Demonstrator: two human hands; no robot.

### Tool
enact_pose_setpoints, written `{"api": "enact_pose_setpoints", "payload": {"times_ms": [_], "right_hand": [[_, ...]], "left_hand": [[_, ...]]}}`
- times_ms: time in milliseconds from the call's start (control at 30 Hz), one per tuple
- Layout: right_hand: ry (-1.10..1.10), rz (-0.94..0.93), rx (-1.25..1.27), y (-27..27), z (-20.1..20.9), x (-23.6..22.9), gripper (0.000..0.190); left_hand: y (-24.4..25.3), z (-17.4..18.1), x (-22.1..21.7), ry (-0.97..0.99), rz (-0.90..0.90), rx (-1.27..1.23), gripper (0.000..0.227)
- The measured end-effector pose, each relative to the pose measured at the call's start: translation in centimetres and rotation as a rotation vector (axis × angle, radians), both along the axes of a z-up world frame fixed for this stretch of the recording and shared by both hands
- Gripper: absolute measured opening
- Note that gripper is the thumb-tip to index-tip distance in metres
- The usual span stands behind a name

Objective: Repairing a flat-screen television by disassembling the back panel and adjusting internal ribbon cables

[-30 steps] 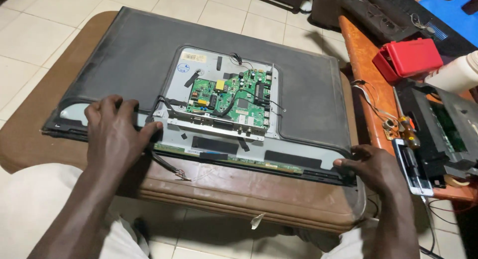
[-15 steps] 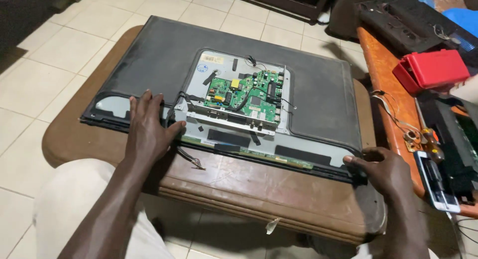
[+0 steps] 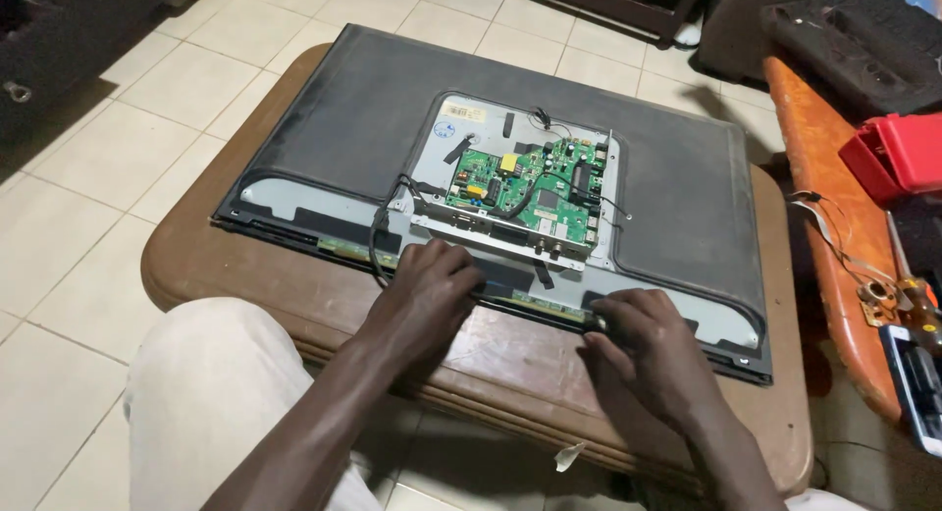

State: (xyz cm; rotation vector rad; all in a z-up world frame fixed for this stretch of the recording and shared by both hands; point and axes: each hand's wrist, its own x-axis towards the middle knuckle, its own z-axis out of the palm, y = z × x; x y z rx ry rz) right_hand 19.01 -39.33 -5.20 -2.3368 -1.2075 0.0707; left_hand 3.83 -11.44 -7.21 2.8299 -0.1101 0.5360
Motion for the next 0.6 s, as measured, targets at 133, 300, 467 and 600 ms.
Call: {"api": "enact_pose_setpoints", "payload": {"times_ms": [133, 300, 467, 600], "right_hand": [[-0.163, 0.205, 0.065, 0.3, -1.4, 0.7, 0.036], [-0.154, 0.241, 0.016, 0.4, -1.7, 1.1, 0.047], [-0.149, 0.307, -0.027, 0.4, -2.5, 1.2, 0.036], [-0.111, 0.332, -0.046, 0.5, -1.7, 0.9, 0.028]], "left_hand": [[0.0, 0.6, 0.1, 0.07, 0.005, 0.002, 0.039], [0.3, 0.9, 0.1, 0.068, -0.003, 0.053, 0.035], [0.6, 2.1, -0.3, 0.208, -0.033, -0.088, 0.013], [1.0, 3.1, -0.5, 0.291, -0.023, -0.211, 0.006]]}}
